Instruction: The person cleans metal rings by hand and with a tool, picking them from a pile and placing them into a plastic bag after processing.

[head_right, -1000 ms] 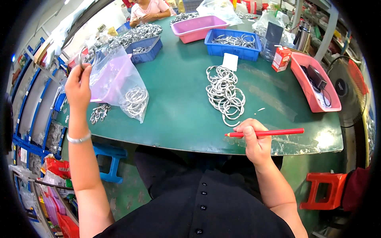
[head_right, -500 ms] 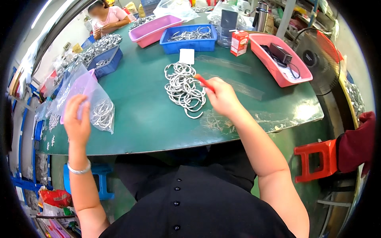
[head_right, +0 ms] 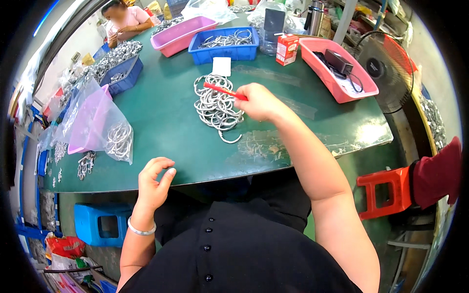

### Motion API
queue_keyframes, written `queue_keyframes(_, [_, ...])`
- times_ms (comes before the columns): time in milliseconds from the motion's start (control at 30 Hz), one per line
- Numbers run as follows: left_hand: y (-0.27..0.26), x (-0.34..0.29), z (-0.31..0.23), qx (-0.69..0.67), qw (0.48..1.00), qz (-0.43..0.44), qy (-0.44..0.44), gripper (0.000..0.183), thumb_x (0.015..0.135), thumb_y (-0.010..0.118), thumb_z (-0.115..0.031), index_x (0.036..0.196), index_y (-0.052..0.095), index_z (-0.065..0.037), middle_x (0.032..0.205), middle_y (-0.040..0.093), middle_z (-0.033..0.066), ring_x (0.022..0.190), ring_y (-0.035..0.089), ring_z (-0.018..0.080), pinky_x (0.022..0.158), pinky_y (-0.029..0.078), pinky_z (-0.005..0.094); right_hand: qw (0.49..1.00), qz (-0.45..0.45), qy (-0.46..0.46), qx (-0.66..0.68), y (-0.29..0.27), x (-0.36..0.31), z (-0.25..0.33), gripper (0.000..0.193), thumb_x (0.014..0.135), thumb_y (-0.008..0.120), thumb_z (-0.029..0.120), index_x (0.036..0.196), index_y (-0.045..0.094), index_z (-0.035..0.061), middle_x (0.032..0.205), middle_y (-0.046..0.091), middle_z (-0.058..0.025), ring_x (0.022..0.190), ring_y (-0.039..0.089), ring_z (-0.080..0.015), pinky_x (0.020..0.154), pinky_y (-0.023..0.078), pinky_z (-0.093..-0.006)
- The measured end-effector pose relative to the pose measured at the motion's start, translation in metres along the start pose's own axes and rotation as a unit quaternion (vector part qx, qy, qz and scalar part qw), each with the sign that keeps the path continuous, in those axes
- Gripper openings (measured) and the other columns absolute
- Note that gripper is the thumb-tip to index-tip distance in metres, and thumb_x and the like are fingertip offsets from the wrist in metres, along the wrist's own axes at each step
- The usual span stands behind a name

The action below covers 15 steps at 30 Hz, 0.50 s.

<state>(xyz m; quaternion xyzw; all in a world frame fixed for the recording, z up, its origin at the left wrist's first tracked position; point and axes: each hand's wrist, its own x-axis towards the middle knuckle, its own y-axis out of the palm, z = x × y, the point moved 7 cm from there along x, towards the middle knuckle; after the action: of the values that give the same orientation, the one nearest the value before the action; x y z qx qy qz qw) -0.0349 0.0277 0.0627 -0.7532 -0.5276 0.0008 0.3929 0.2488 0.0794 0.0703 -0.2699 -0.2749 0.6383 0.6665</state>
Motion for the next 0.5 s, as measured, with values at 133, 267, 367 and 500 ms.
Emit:
queue_keyframes(133, [0.011,-0.002,0.007,-0.047,0.998,0.010,-0.030,0.013,0.076,0.062,-0.004,0.087,0.061,0.001,0.087,0.060,0.0098,0.074,0.057,0.0174,0.067,0.046,0.0258,0.994,-0.043,-0.002,0.099,-0.005,-0.005,0.008,0.011,0.079,0.059,0.011,0.082,0.058,-0.0002,0.063,0.049,0.0002,0.060,0.044,-0.0088,0.054,0.038,-0.0267])
queue_keyframes(267, [0.022,0.000,0.004,-0.089,0.993,0.030,-0.072,0.013,0.077,0.059,-0.005,0.088,0.061,0.002,0.087,0.059,0.0083,0.076,0.054,0.0138,0.070,0.044,0.0246,0.994,-0.095,-0.052,0.004,-0.004,-0.009,0.010,0.014,0.077,0.060,0.013,0.084,0.059,0.0008,0.070,0.056,-0.0109,0.066,0.053,-0.0222,0.061,0.042,-0.0344])
queue_keyframes(367, [0.025,0.001,0.002,-0.093,0.992,0.039,-0.078,0.013,0.077,0.060,-0.005,0.088,0.061,0.002,0.087,0.059,0.0080,0.075,0.054,0.0138,0.070,0.043,0.0246,0.985,-0.129,-0.083,-0.081,-0.014,-0.016,0.020,0.016,0.076,0.060,0.015,0.086,0.061,0.0029,0.077,0.060,-0.0163,0.074,0.057,-0.0329,0.066,0.044,-0.0399])
queue_keyframes(500, [0.027,-0.003,0.009,-0.136,0.984,0.043,-0.109,0.016,0.080,0.058,-0.006,0.094,0.059,0.002,0.089,0.060,0.0081,0.076,0.055,0.0132,0.072,0.044,0.0240,0.995,-0.070,-0.045,0.057,-0.020,-0.026,0.033,0.013,0.077,0.061,0.012,0.084,0.060,0.0015,0.066,0.056,-0.0064,0.060,0.051,-0.0178,0.055,0.039,-0.0303])
